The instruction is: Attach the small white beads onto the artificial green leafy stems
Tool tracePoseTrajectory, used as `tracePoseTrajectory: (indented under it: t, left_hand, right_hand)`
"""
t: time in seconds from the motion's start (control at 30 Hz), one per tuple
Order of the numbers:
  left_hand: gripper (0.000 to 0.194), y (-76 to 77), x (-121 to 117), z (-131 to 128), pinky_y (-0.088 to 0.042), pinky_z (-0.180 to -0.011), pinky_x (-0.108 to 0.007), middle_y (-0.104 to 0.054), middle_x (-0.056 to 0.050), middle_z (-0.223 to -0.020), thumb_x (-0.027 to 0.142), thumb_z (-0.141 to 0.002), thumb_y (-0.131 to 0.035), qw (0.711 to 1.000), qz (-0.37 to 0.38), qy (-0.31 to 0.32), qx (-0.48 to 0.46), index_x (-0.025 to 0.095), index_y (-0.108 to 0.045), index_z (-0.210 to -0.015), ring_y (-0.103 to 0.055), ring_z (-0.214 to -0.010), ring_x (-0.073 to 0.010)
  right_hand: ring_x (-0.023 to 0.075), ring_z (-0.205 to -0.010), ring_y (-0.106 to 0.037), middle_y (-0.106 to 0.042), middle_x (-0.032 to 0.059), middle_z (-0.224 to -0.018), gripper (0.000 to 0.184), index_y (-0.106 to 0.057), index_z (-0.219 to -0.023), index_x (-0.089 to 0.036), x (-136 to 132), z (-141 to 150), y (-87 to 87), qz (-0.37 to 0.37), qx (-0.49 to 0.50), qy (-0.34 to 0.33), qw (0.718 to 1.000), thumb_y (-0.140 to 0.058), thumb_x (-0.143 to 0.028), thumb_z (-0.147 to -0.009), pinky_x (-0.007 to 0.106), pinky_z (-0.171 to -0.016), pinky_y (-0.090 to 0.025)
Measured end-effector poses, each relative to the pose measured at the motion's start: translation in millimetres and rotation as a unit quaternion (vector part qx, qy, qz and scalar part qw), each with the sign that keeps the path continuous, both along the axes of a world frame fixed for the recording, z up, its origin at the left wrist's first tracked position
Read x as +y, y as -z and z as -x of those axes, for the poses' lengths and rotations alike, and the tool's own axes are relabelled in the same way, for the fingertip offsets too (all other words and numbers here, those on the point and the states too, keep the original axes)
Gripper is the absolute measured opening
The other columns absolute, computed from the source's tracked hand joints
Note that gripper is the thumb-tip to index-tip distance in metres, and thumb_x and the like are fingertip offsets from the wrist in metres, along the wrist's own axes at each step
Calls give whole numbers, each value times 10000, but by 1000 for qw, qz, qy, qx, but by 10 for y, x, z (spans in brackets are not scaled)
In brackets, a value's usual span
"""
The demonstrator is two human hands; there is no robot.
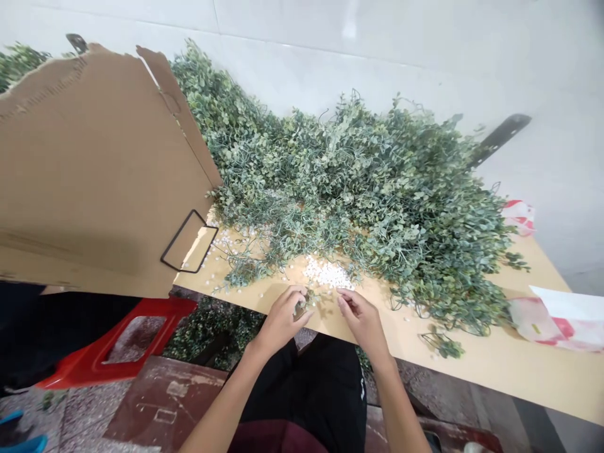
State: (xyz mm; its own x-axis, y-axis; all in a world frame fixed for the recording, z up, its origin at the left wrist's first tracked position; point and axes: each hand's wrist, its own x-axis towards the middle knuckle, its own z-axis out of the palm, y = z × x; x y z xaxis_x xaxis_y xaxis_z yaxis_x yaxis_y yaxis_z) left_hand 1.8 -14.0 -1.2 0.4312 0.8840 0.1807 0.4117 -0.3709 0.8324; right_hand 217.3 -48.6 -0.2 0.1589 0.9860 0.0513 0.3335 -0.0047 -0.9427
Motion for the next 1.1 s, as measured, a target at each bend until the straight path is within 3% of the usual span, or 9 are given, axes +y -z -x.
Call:
tracePoseTrajectory:
  t: [0.13,0.3,0.47,0.57,0.67,0.77,0.9,1.1]
  left_hand:
    - [127,58,-19,-69,-452,-852,-336,-605,-60,-988,257,-865,-587,998,-38,-33,41,208,-474,-834,-575,-962,-219]
    - [140,69,2,-120,-454,-815,-333,-619,-51,-983,260,-869,-585,995,-65,-29,76,207,-477,-797,-581,-937,-222]
    - [120,81,24,-153,-440,-784,-324,-637,-40,-946,281,-856,-601,986,-90,-19,143,207,-522,-805,-579,-885,-218]
    - [131,113,27,-166,-428,-748,-318,-631,-27,-826,307,-867,-593,983,-86,-23,163,205,-541,-804,-574,-803,-211]
    - [147,132,23,-155,-437,-740,-320,-642,-31,-827,345,-871,-602,988,-61,-42,135,207,-567,-910,-589,-807,-223]
    - [192,121,23,-124,-451,-806,-342,-676,-44,-937,321,-878,-599,994,-45,-21,94,224,-590,-1044,-608,-889,-239]
    - [221,86,41,-57,-454,-880,-363,-681,-60,-1038,194,-891,-536,998,-32,22,40,239,-628,-1087,-599,-975,-243]
    - [241,53,87,59,-453,-953,-322,-618,-69,-1133,170,-913,-480,997,11,28,-73,220,-607,-1111,-577,-1068,-207]
  right_hand:
    - [213,-657,-545,-627,43,-748,289,-657,-1072,-239,54,63,-70,6,-67,-25,997,-590,-432,-868,330,-649,-456]
    - [193,-578,-512,-577,-5,-657,266,-593,-1130,-261,166,140,-148,33,-137,-65,988,-557,-337,-877,298,-584,-392]
    - [185,-515,-467,-479,-31,-548,73,-587,-868,-245,243,188,-174,43,-202,-56,977,-517,-254,-847,280,-526,-322]
    - [176,-519,-468,-484,-27,-553,73,-541,-751,-240,251,197,-178,44,-214,-49,975,-518,-215,-816,279,-524,-317]
    - [175,-545,-502,-538,-14,-583,96,-548,-720,-235,217,178,-168,51,-152,-44,986,-568,-249,-813,277,-528,-347]
    - [168,-553,-546,-601,-1,-616,155,-574,-777,-225,149,147,-150,83,-1,-63,995,-619,-360,-838,270,-523,-397]
    - [166,-597,-593,-648,20,-651,212,-605,-821,-207,52,152,-132,87,158,-89,980,-677,-406,-827,287,-595,-464]
    - [171,-655,-609,-667,36,-746,174,-659,-837,-206,-3,254,-75,90,267,-71,957,-736,-356,-793,305,-635,-482]
